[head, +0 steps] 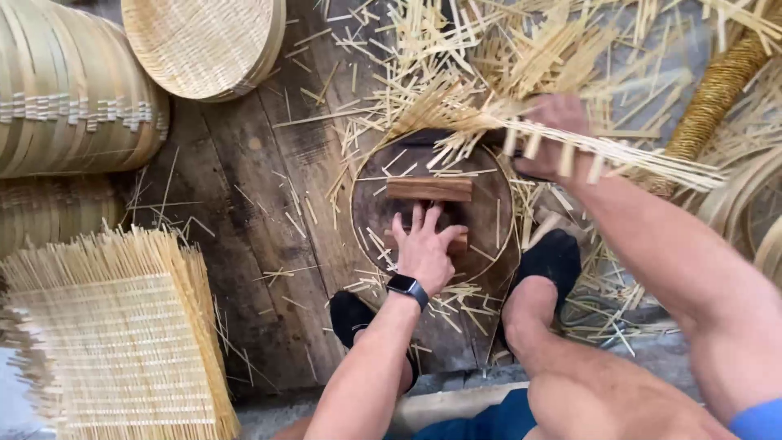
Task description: The recorder is assembling and weaving bamboo strips into circular steamer components using a wooden form and shears.
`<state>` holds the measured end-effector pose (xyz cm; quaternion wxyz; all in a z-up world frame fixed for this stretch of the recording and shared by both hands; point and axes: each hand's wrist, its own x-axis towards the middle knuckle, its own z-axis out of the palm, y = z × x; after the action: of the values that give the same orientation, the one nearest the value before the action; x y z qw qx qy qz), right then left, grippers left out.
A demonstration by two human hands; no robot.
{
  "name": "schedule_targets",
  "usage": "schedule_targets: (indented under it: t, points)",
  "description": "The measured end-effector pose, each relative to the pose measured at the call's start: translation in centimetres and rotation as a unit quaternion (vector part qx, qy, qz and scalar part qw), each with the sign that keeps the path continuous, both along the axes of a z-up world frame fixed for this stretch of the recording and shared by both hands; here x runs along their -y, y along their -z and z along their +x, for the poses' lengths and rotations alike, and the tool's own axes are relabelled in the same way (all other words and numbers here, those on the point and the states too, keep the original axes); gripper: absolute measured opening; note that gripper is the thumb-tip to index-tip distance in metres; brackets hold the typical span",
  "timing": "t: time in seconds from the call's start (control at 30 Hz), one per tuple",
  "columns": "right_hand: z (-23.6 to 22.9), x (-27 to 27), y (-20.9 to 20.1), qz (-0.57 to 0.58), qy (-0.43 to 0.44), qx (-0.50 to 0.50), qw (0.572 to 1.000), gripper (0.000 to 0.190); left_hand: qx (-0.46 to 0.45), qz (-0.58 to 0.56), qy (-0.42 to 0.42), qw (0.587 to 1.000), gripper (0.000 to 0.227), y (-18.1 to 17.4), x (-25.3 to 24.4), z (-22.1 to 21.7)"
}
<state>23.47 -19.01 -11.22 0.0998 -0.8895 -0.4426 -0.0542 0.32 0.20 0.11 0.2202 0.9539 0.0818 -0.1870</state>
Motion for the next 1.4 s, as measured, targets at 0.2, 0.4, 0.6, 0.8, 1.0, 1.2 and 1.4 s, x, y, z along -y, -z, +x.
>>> schedule_targets:
  t: [0.2,0.4,0.6,0.8,1.0,1.2,1.4]
  points:
    - [1.4,5.6,6.5,-0.071,0.052,-0.144,0.986,0.034,-0.017,-0.044,0.078,0.996,0.061,-0.5,-1.3,-0.4]
    - [-2.1,3.3,-3.0,-0.098,0.049,-0.010,0.994,0.042,0.010,-0.030,0.075,0.997,0.057,0.3,-1.0,-0.3]
    - [-4.7,5.3,-0.5,-0.026,0.106,-0.054,0.993,0.039,0.009,-0.013,0.068,0.998,0.050,-0.5,-0.9,0.0]
    - [-1.8,7.8,1.3,-0.059,0.079,-0.030,0.995,0.032,0.122,-0.104,-0.443,0.882,0.084,2.7,3.2,2.1]
    - [-0.3,0.8,1.9,-0.202,0.089,-0.025,0.975,0.037,0.164,-0.061,-0.450,0.876,0.085,6.0,5.9,6.3]
    - [2.8,3.5,-1.0,-0.358,0.098,-0.241,0.897,0.041,0.096,-0.081,-0.353,0.927,0.070,3.2,5.0,5.3]
    - [1.3,3.5,1.7,-0.366,0.071,-0.115,0.921,0.036,0.112,-0.075,-0.285,0.949,0.063,2.6,5.0,4.8]
